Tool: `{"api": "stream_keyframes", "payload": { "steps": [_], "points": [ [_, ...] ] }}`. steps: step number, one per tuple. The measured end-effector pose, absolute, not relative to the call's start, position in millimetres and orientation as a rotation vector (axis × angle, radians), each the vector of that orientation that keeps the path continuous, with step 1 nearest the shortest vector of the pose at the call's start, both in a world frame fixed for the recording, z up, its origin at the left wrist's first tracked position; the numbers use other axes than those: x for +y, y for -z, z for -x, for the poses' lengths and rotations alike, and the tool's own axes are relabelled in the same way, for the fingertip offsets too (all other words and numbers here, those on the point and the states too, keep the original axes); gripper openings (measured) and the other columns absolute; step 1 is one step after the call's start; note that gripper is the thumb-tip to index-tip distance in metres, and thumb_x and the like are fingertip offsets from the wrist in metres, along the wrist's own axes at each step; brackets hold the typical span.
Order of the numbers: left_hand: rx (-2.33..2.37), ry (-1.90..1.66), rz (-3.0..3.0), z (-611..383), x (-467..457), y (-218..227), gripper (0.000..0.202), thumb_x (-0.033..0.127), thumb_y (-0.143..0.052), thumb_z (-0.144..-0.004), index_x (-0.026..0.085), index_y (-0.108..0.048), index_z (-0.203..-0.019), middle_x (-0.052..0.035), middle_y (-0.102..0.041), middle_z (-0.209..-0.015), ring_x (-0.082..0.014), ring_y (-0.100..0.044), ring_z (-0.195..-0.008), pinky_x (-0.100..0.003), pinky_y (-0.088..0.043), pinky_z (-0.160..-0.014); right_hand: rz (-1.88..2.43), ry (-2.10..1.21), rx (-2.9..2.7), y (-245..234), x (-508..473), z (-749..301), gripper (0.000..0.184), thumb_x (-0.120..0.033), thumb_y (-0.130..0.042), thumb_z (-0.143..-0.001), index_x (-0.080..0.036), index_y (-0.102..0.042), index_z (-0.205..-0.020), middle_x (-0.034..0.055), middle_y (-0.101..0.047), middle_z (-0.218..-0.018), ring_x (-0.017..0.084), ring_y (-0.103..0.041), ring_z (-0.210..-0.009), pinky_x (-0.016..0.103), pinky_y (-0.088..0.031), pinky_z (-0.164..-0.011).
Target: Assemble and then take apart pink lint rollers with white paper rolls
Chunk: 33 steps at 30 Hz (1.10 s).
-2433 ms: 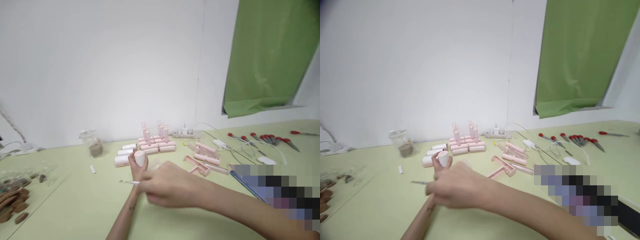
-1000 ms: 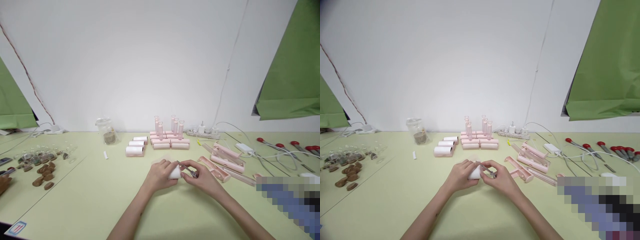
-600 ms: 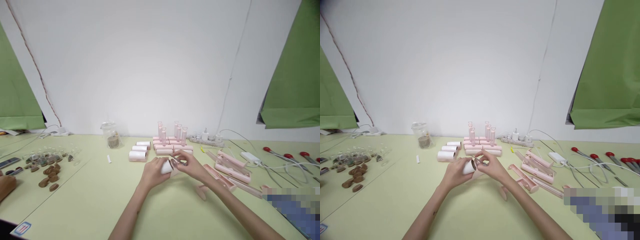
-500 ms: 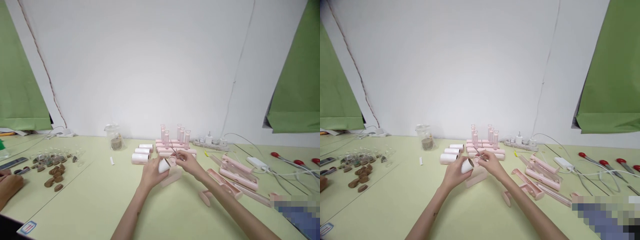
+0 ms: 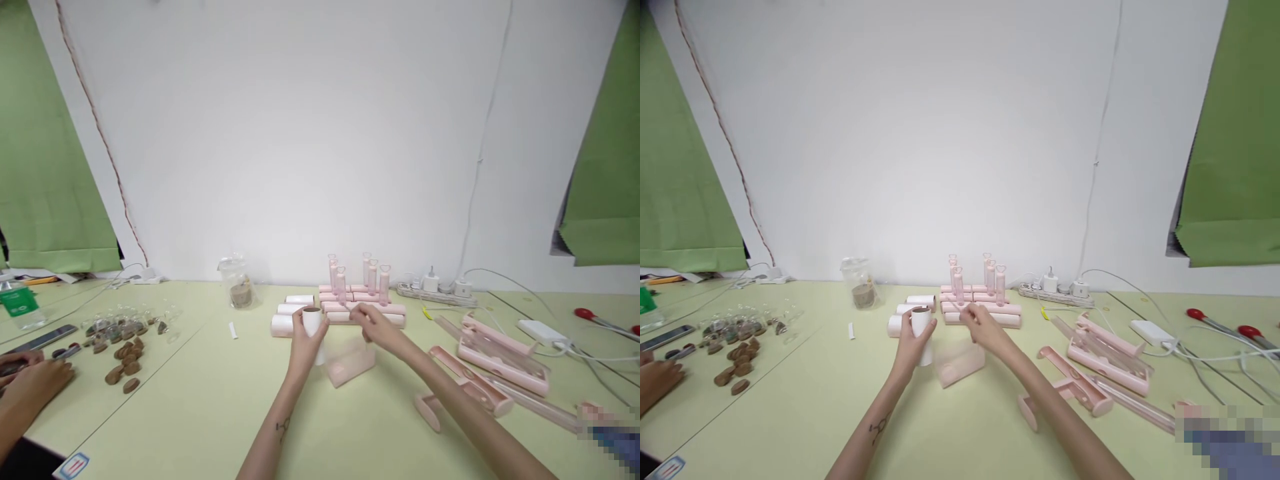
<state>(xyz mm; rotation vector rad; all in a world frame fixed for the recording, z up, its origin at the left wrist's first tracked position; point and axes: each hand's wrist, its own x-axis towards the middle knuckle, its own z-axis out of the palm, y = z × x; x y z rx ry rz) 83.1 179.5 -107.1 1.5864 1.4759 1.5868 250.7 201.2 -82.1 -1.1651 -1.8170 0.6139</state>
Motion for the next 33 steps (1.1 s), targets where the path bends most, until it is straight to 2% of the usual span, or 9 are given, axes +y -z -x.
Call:
{"api": "stream_keyframes", "payload": {
  "steps": [5,8,11,15,22,25,27,29,33],
  "points": [
    [1.204,-1.536,-1.761,-113.9,179.0,96.5,0.032,0.029,-0.055,-0.072,0.02,-0.044,-0.101,-0.0042,-0.056,-0.098,-0.017,-0.054,-0.092,-0.027,-0.041,-0.08,0.926,-0.493,-1.611,36.3,193.8,-273.6,0.031,-0.047,-0.037,-0.083,-0.02,-0.052,-0.089,0.005,-0.057,-0.095,0.019,-0.052,-0.093,0.03,-0.041,-0.078],
    [1.034,-1.47,-1.843,-127.6,179.7,94.0,0.034,0.023,-0.058,-0.069,0.022,-0.046,-0.101,-0.0028,-0.056,-0.099,-0.0173,-0.053,-0.093,-0.029,-0.041,-0.082,0.891,-0.443,-1.557,28.4,187.5,-276.4,0.028,-0.044,-0.036,-0.084,-0.02,-0.048,-0.09,0.0054,-0.056,-0.092,0.018,-0.053,-0.09,0.03,-0.042,-0.077],
    [1.017,-1.463,-1.813,-134.8,181.3,94.4,0.035,0.024,-0.059,-0.069,0.022,-0.046,-0.101,-0.0028,-0.056,-0.099,-0.0176,-0.054,-0.09,-0.03,-0.042,-0.08,0.924,-0.446,-1.674,33.4,185.8,-271.8,0.017,-0.034,-0.047,-0.078,-0.019,-0.052,-0.079,0.0022,-0.056,-0.078,0.016,-0.056,-0.077,0.027,-0.044,-0.071],
    [1.005,-1.456,-1.85,-136.7,180.7,94.9,0.034,0.024,-0.058,-0.069,0.022,-0.046,-0.101,-0.0026,-0.056,-0.1,-0.0179,-0.054,-0.092,-0.029,-0.042,-0.079,1.083,-0.492,-1.872,46.7,189.3,-269.6,0.006,-0.021,-0.059,-0.061,-0.018,-0.059,-0.057,0.0008,-0.056,-0.075,0.015,-0.055,-0.071,0.024,-0.042,-0.061],
    [1.025,-1.253,-2.078,-138.0,175.0,103.3,0.045,0.019,-0.06,-0.067,0.024,-0.044,-0.108,-0.002,-0.056,-0.107,-0.0188,-0.052,-0.098,-0.031,-0.039,-0.084,1.201,-0.604,-2.027,59.4,192.2,-276.1,0.029,-0.015,-0.06,-0.057,-0.016,-0.043,-0.033,-0.0035,-0.048,-0.042,0.011,-0.047,-0.045,0.021,-0.034,-0.046],
    [1.083,-1.333,-2.003,-136.1,176.6,98.3,0.042,0.024,-0.06,-0.069,0.022,-0.043,-0.107,-0.0027,-0.057,-0.103,-0.0186,-0.054,-0.095,-0.031,-0.04,-0.082,1.158,-0.562,-1.967,45.6,188.2,-279.1,0.02,-0.023,-0.059,-0.064,-0.016,-0.053,-0.046,-0.0007,-0.058,-0.058,0.014,-0.054,-0.057,0.024,-0.04,-0.055],
    [1.152,-1.376,-2.0,-132.2,178.5,91.4,0.041,0.029,-0.06,-0.07,0.022,-0.045,-0.107,-0.0031,-0.057,-0.103,-0.0191,-0.053,-0.093,-0.031,-0.041,-0.081,1.118,-0.495,-1.858,29.4,181.1,-284.8,0.016,-0.031,-0.05,-0.075,-0.018,-0.058,-0.071,0.0027,-0.062,-0.082,0.017,-0.056,-0.078,0.026,-0.042,-0.068],
    [1.236,-1.355,-2.065,-127.6,180.4,86.1,0.044,0.034,-0.058,-0.072,0.024,-0.045,-0.112,-0.0034,-0.056,-0.106,-0.0201,-0.051,-0.097,-0.031,-0.039,-0.082,1.054,-0.412,-1.69,11.8,169.7,-292.8,0.024,-0.035,-0.035,-0.086,-0.019,-0.052,-0.091,0.0049,-0.059,-0.098,0.017,-0.053,-0.092,0.029,-0.04,-0.078],
    [1.595,-0.865,-2.423,-125.0,181.3,94.8,0.051,0.041,-0.051,-0.077,0.025,-0.04,-0.123,-0.0061,-0.054,-0.109,-0.0241,-0.046,-0.102,-0.035,-0.038,-0.085,0.79,-0.375,-1.376,-14.4,140.1,-305.5,0.019,-0.035,-0.033,-0.089,-0.021,-0.044,-0.083,0.0029,-0.06,-0.087,0.017,-0.057,-0.084,0.032,-0.044,-0.076]
  ]
}}
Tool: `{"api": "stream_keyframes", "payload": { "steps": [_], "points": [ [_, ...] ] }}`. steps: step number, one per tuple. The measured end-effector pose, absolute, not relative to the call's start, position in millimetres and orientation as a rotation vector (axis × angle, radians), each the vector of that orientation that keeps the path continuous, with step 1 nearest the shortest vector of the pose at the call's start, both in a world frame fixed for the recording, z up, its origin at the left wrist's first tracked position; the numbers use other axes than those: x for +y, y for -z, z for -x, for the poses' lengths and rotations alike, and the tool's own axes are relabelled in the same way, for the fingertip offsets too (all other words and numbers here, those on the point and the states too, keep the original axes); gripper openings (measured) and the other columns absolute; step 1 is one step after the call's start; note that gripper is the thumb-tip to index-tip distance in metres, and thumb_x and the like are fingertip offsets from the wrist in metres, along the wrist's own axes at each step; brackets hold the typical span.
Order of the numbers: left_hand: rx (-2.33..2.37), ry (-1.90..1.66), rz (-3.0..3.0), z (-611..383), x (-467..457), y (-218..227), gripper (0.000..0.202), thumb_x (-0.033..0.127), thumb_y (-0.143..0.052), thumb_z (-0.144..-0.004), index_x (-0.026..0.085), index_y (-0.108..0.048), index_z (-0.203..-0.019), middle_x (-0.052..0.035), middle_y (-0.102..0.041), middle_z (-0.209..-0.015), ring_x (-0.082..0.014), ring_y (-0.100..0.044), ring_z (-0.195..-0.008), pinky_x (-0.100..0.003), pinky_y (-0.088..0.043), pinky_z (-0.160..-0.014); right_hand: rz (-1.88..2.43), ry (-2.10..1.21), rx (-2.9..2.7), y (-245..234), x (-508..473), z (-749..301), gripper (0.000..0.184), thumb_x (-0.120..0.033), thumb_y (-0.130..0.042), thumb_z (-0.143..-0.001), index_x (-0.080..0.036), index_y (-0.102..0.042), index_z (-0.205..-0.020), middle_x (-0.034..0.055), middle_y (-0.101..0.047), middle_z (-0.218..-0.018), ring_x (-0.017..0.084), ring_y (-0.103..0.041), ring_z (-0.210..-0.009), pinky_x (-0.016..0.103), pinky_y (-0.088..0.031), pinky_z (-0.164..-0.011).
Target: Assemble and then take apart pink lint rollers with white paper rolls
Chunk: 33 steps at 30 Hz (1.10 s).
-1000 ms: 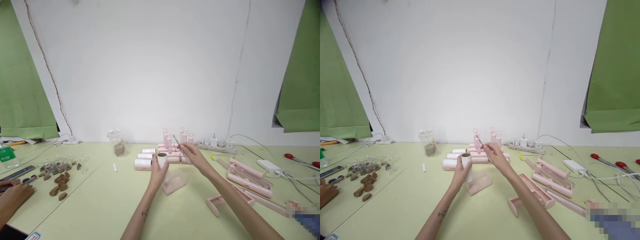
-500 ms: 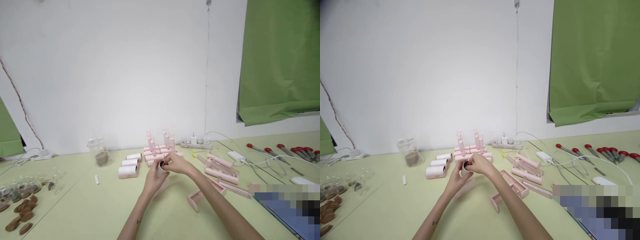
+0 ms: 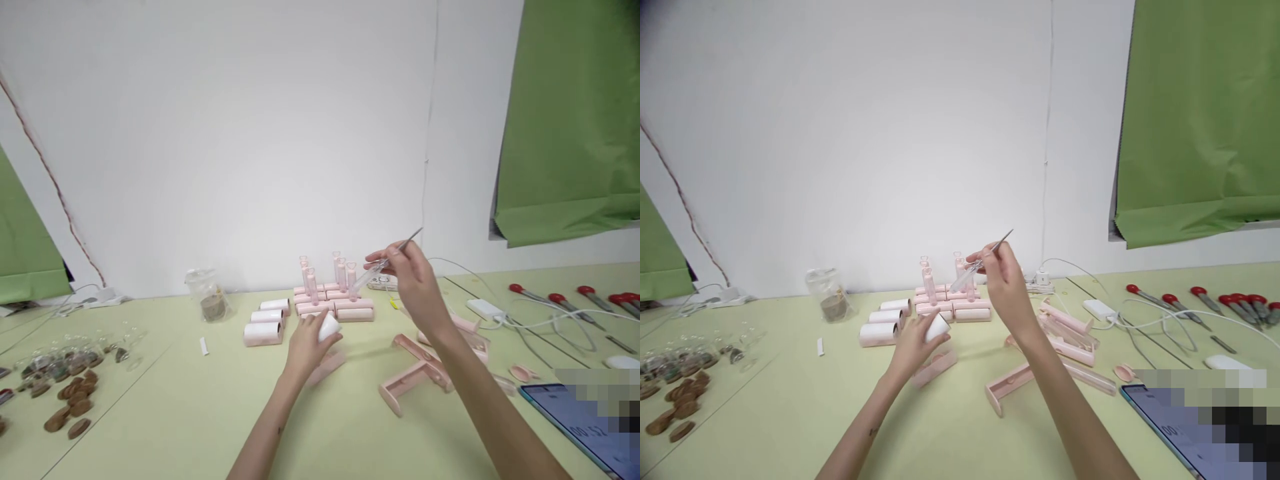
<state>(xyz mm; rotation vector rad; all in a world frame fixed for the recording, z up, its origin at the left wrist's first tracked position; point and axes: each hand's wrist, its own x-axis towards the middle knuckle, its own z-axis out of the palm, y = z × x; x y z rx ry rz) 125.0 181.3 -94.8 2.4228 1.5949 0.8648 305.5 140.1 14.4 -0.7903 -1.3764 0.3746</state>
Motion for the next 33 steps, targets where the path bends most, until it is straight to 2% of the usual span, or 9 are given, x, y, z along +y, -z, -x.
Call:
{"api": "stream_keyframes", "payload": {
  "steps": [3,9,13,16,18,20,24,29,33],
  "points": [
    [1.724,-0.475,-2.57,-127.4,179.3,113.4,0.05,0.042,-0.048,-0.078,0.02,-0.042,-0.123,-0.0115,-0.052,-0.109,-0.0277,-0.046,-0.101,-0.038,-0.039,-0.082,0.708,-0.457,-1.355,-22.6,121.0,-305.0,0.018,-0.033,-0.036,-0.088,-0.021,-0.042,-0.077,0.0009,-0.061,-0.077,0.015,-0.058,-0.071,0.028,-0.048,-0.065],
    [1.737,-0.319,-2.608,-97.1,178.5,120.5,0.056,0.034,-0.053,-0.075,0.021,-0.038,-0.126,-0.0093,-0.051,-0.112,-0.0255,-0.043,-0.105,-0.036,-0.032,-0.091,0.742,-0.542,-1.567,-20.7,106.4,-297.0,0.017,-0.025,-0.032,-0.087,-0.021,-0.043,-0.075,-0.0009,-0.058,-0.072,0.013,-0.056,-0.063,0.025,-0.045,-0.057],
    [1.881,-0.286,-2.526,-49.6,180.9,111.0,0.044,0.022,-0.051,-0.074,0.027,-0.047,-0.118,-0.0065,-0.048,-0.119,-0.0253,-0.04,-0.109,-0.037,-0.029,-0.094,1.202,-0.29,-1.837,-0.1,111.1,-313.0,0.018,-0.019,-0.035,-0.078,-0.02,-0.047,-0.065,-0.0019,-0.051,-0.059,0.014,-0.05,-0.053,0.023,-0.036,-0.049],
    [2.078,-0.311,-2.377,-22.8,185.4,112.2,0.044,0.019,-0.05,-0.075,0.029,-0.049,-0.117,-0.0103,-0.033,-0.132,-0.0339,-0.025,-0.122,-0.049,-0.018,-0.097,1.485,-0.193,-2.274,34.9,118.6,-337.0,0.011,-0.028,-0.051,-0.069,-0.024,-0.06,-0.074,-0.0006,-0.057,-0.066,0.017,-0.054,-0.059,0.022,-0.031,-0.047],
    [2.168,-0.319,-2.245,-12.8,189.1,116.1,0.046,0.022,-0.05,-0.075,0.033,-0.046,-0.12,-0.0105,-0.025,-0.136,-0.0395,-0.012,-0.126,-0.057,-0.012,-0.095,1.576,-0.288,-2.48,63.7,124.6,-352.2,0.022,-0.032,-0.065,-0.056,-0.025,-0.063,-0.077,-0.0006,-0.059,-0.071,0.018,-0.056,-0.06,0.021,-0.028,-0.045],
    [2.175,-0.318,-2.151,-6.9,192.1,120.3,0.048,0.026,-0.049,-0.077,0.038,-0.041,-0.122,-0.0087,-0.022,-0.138,-0.0402,-0.009,-0.127,-0.058,-0.015,-0.094,1.688,-0.181,-2.475,90.0,130.9,-363.3,0.006,-0.029,-0.061,-0.061,-0.023,-0.06,-0.061,-0.0017,-0.055,-0.058,0.017,-0.054,-0.053,0.021,-0.022,-0.043],
    [2.09,-0.36,-2.129,-0.2,194.3,126.5,0.051,0.035,-0.047,-0.078,0.04,-0.033,-0.127,-0.0066,-0.022,-0.139,-0.0351,-0.012,-0.128,-0.048,-0.023,-0.096,1.861,0.021,-2.32,119.4,142.5,-376.7,0.019,-0.022,-0.042,-0.077,-0.02,-0.056,-0.063,0.0014,-0.056,-0.057,0.018,-0.054,-0.053,0.023,-0.019,-0.044],
    [2.106,-0.474,-2.176,3.0,198.7,136.6,0.055,0.047,-0.05,-0.073,0.039,-0.035,-0.126,-0.0065,-0.02,-0.139,-0.0338,-0.005,-0.129,-0.05,-0.008,-0.1,2.04,0.154,-2.104,123.2,151.1,-395.3,0.023,-0.023,-0.038,-0.079,-0.02,-0.056,-0.064,0.004,-0.059,-0.057,0.021,-0.057,-0.059,0.023,-0.023,-0.046],
    [2.151,-0.624,-2.222,2.4,205.6,146.2,0.056,0.048,-0.052,-0.071,0.037,-0.039,-0.124,-0.0075,-0.026,-0.136,-0.032,-0.011,-0.128,-0.051,-0.006,-0.1,2.046,0.229,-1.992,114.8,152.1,-403.3,0.026,-0.028,-0.042,-0.076,-0.02,-0.056,-0.056,0.0043,-0.06,-0.06,0.023,-0.059,-0.063,0.024,-0.026,-0.046]
  ]
}}
